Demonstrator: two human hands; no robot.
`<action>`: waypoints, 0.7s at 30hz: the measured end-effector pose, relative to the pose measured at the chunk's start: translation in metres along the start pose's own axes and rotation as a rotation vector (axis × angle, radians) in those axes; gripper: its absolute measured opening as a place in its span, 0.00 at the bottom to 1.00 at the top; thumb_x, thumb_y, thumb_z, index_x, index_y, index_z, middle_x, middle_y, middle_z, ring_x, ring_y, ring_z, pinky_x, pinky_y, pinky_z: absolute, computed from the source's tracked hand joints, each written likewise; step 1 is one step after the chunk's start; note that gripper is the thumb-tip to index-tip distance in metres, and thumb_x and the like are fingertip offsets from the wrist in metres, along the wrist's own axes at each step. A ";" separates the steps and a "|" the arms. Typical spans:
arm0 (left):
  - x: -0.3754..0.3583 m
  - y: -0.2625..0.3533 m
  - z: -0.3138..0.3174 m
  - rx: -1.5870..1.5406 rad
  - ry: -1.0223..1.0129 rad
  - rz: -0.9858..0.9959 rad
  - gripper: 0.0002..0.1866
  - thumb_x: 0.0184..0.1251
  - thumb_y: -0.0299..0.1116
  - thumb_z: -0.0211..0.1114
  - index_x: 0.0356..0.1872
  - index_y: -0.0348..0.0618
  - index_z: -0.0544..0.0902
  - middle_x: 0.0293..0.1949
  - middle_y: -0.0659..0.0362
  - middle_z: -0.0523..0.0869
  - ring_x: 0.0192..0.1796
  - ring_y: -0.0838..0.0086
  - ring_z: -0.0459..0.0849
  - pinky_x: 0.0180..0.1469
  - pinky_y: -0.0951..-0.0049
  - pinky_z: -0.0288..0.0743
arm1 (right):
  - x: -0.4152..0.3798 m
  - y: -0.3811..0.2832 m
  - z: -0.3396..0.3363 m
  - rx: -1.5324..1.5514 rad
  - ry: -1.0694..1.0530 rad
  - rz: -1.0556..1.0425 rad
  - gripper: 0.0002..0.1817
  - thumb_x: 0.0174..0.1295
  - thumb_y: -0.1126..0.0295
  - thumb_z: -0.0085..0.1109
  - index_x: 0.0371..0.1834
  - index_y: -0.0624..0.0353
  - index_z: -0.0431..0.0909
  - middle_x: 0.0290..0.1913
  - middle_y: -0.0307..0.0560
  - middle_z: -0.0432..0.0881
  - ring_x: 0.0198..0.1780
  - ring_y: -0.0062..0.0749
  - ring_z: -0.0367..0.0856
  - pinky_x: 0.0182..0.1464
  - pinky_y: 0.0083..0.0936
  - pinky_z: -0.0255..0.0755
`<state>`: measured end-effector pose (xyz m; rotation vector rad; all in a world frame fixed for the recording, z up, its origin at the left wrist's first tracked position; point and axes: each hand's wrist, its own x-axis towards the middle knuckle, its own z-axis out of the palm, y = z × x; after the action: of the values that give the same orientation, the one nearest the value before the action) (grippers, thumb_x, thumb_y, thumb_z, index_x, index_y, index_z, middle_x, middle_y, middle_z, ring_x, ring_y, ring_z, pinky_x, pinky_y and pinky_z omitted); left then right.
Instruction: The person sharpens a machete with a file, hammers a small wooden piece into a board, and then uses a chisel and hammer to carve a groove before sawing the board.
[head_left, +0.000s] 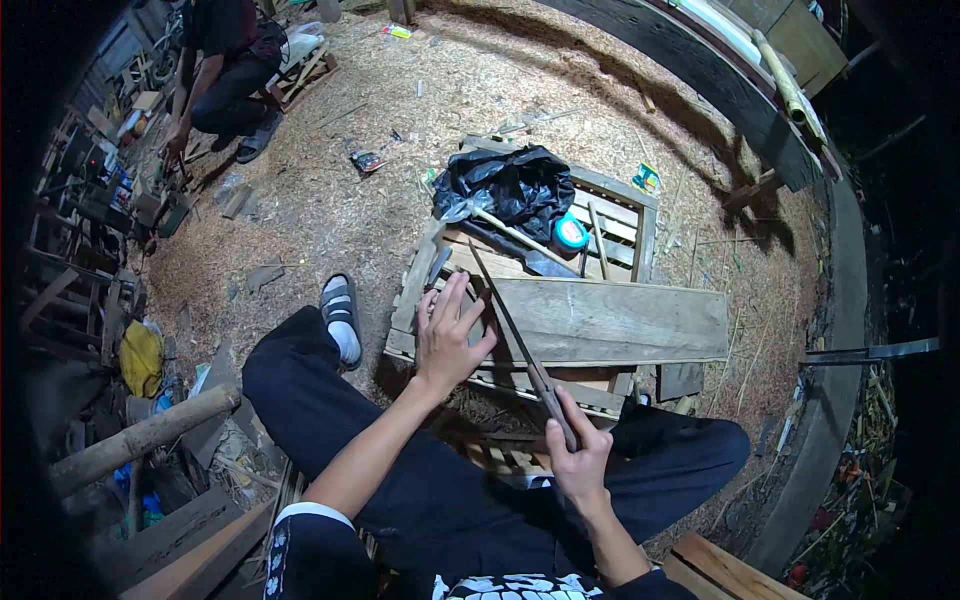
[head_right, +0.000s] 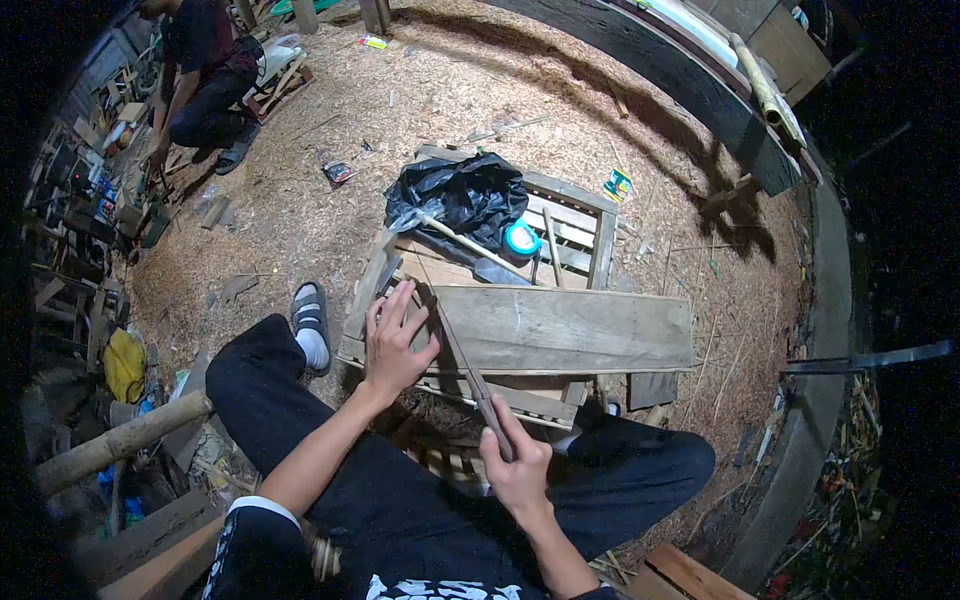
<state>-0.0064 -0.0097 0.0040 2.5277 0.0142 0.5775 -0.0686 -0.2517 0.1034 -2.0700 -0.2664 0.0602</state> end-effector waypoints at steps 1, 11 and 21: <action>0.001 -0.001 0.002 -0.004 0.006 -0.004 0.25 0.59 0.42 0.75 0.56 0.40 0.89 0.76 0.43 0.75 0.82 0.56 0.68 0.80 0.47 0.55 | 0.002 0.004 0.000 -0.006 -0.003 -0.004 0.25 0.70 0.72 0.65 0.71 0.62 0.81 0.37 0.59 0.92 0.32 0.22 0.88 0.38 0.26 0.81; -0.001 -0.002 0.003 0.001 0.003 -0.007 0.25 0.60 0.43 0.74 0.57 0.42 0.90 0.76 0.43 0.75 0.82 0.56 0.68 0.81 0.47 0.54 | -0.001 0.002 -0.007 -0.030 -0.057 0.110 0.25 0.69 0.72 0.65 0.70 0.65 0.81 0.40 0.56 0.93 0.37 0.20 0.90 0.42 0.24 0.82; -0.001 -0.002 0.003 0.016 0.000 -0.006 0.24 0.59 0.42 0.75 0.55 0.41 0.90 0.75 0.41 0.76 0.82 0.56 0.69 0.80 0.48 0.55 | 0.005 0.014 -0.001 0.010 -0.001 0.015 0.26 0.68 0.73 0.67 0.71 0.59 0.82 0.26 0.46 0.83 0.25 0.16 0.72 0.31 0.24 0.75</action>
<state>-0.0058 -0.0098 0.0004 2.5422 0.0271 0.5769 -0.0616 -0.2579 0.0924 -2.0618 -0.2504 0.0718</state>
